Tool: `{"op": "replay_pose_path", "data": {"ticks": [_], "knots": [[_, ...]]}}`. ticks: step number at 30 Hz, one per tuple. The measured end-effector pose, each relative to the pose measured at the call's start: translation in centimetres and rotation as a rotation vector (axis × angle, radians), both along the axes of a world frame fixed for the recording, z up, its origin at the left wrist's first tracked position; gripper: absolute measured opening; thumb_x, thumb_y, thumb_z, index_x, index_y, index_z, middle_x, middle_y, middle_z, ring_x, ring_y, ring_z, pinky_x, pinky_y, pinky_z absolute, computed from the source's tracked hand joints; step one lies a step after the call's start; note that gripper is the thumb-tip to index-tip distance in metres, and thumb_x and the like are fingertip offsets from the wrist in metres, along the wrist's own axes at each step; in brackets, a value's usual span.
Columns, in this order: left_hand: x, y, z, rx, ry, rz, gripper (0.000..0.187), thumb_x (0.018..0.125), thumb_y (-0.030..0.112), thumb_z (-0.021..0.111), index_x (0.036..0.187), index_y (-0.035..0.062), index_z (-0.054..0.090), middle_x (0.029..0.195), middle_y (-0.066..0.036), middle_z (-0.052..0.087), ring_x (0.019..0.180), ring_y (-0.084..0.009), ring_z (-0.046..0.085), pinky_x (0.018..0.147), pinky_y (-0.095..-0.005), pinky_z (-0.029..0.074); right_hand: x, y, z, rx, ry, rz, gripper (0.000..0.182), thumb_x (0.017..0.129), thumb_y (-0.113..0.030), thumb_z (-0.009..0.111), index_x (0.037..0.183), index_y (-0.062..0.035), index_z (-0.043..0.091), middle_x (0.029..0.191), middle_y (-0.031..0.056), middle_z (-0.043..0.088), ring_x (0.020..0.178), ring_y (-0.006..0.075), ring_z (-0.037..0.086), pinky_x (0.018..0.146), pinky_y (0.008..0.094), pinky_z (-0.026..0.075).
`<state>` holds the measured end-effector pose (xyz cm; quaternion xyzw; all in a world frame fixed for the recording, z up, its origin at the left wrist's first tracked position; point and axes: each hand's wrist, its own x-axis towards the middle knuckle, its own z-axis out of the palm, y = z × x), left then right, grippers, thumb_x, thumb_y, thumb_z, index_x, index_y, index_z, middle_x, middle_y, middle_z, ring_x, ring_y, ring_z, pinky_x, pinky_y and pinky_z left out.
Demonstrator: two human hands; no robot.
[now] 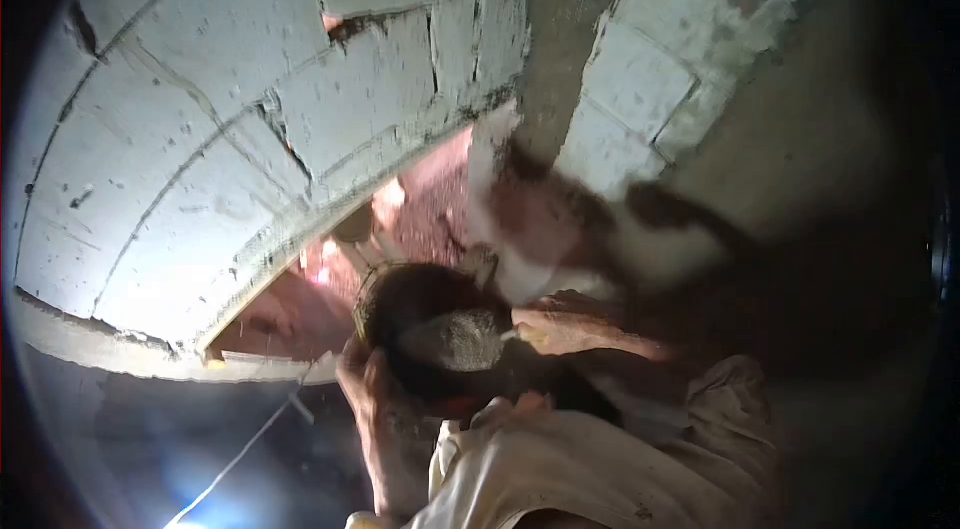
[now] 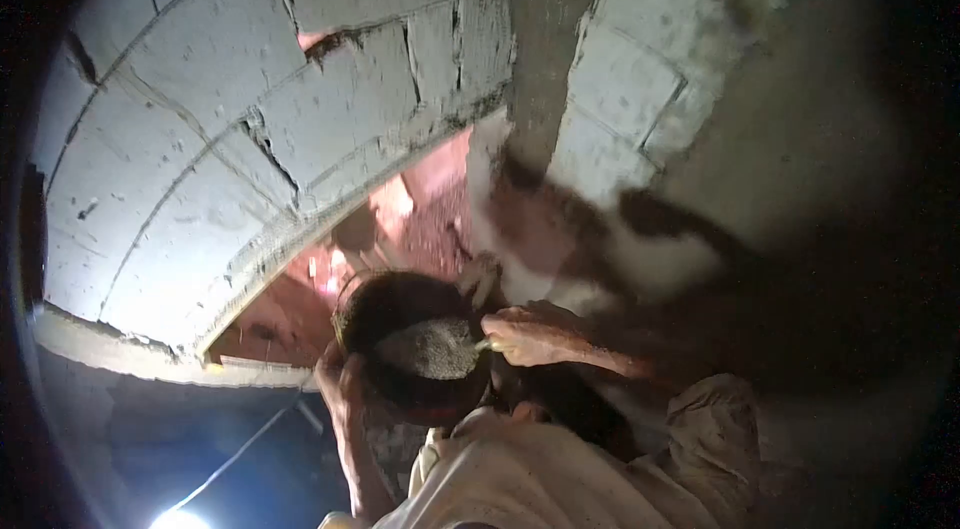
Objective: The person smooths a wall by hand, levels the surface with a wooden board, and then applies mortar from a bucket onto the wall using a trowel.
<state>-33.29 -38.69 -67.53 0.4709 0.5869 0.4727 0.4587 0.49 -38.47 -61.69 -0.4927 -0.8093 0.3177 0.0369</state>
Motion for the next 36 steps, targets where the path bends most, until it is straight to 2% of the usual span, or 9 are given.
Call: {"op": "replay_pose_path", "data": {"ticks": [7,11,15,18,21,27,30,34,36], "knots": [[-5.7,-3.2,-1.6,0.164,0.139,0.343,0.020,0.077,0.009,0.057,0.091,-0.0016,0.067,0.072,0.003,0.057,0.066,-0.0071,0.048,0.059,-0.0246,0.039,-2.7,5.4,25.4,0.464,0.319,0.482,0.032,0.081,-0.015,0.073,0.111,-0.0110,0.062,0.073,0.0042,0.066,0.066,0.0216,0.068,0.059,0.0351,0.051],[-7.1,-5.3,0.1,0.259,0.289,0.420,0.029,0.072,0.004,0.051,0.093,-0.0040,0.068,0.064,0.002,0.055,0.057,-0.0078,0.046,0.054,-0.0251,0.038,-2.3,8.8,32.9,0.087,0.532,0.529,0.030,0.093,-0.018,0.066,0.121,-0.0079,0.061,0.086,0.0078,0.067,0.063,0.0142,0.059,0.059,0.0305,0.052],[-10.1,-8.2,-2.1,0.193,0.241,0.548,0.032,0.071,0.006,0.050,0.094,-0.0041,0.070,0.067,0.001,0.059,0.057,-0.0071,0.047,0.053,-0.0248,0.039,1.6,12.8,30.9,-0.109,0.819,0.233,0.045,0.090,-0.026,0.071,0.125,0.0002,0.059,0.087,0.0129,0.065,0.058,0.0085,0.054,0.047,0.0260,0.048],[-11.8,-10.6,-3.1,0.170,0.181,0.564,0.037,0.070,0.009,0.050,0.098,-0.0052,0.070,0.073,-0.001,0.063,0.060,-0.0083,0.051,0.055,-0.0250,0.041,14.9,20.4,27.8,0.545,0.521,-0.380,0.049,0.092,-0.032,0.069,0.130,-0.0038,0.054,0.098,0.0085,0.067,0.084,0.0155,0.065,0.064,0.0317,0.056],[-10.2,-10.5,-0.7,0.229,0.014,0.444,0.045,0.070,0.006,0.048,0.109,-0.0097,0.066,0.082,-0.011,0.068,0.068,-0.0156,0.059,0.066,-0.0279,0.049,18.9,11.3,38.3,1.015,0.439,-0.711,0.040,0.096,-0.026,0.059,0.130,-0.0045,0.056,0.112,0.0080,0.065,0.098,0.0196,0.063,0.082,0.0333,0.053],[-10.0,-8.7,-6.0,-0.006,0.293,0.429,0.038,0.073,0.014,0.054,0.101,-0.0078,0.067,0.069,-0.008,0.062,0.066,-0.0157,0.054,0.063,-0.0346,0.046,23.4,-2.6,38.9,0.953,0.079,-0.971,0.046,0.097,-0.035,0.054,0.133,-0.0058,0.055,0.119,0.0089,0.063,0.103,0.0206,0.062,0.088,0.0357,0.050],[-7.0,-6.6,-5.3,0.035,0.190,0.395,0.028,0.074,0.013,0.055,0.092,-0.0038,0.068,0.073,-0.001,0.060,0.067,-0.0091,0.050,0.063,-0.0273,0.043,24.0,-6.2,24.4,0.680,0.084,-1.032,0.043,0.097,-0.030,0.057,0.132,-0.0059,0.052,0.115,0.0074,0.061,0.094,0.0172,0.060,0.079,0.0334,0.050],[-2.6,-4.5,-0.8,-0.107,0.134,0.348,0.036,0.081,0.023,0.063,0.105,-0.0040,0.067,0.079,-0.001,0.061,0.067,-0.0101,0.049,0.060,-0.0293,0.042,20.8,-10.2,-11.6,-0.043,0.316,-1.093,0.041,0.097,-0.023,0.061,0.132,-0.0061,0.048,0.109,0.0055,0.058,0.083,0.0126,0.058,0.066,0.0303,0.050],[-1.5,-2.7,-1.3,0.173,0.092,0.212,0.036,0.085,0.021,0.063,0.112,-0.0023,0.067,0.086,-0.001,0.065,0.071,-0.0085,0.053,0.062,-0.0257,0.044,11.5,-12.7,-12.5,-0.630,0.609,-1.102,0.046,0.094,-0.018,0.065,0.135,-0.0125,0.046,0.098,-0.0001,0.055,0.080,0.0065,0.058,0.062,0.0279,0.050]]}}
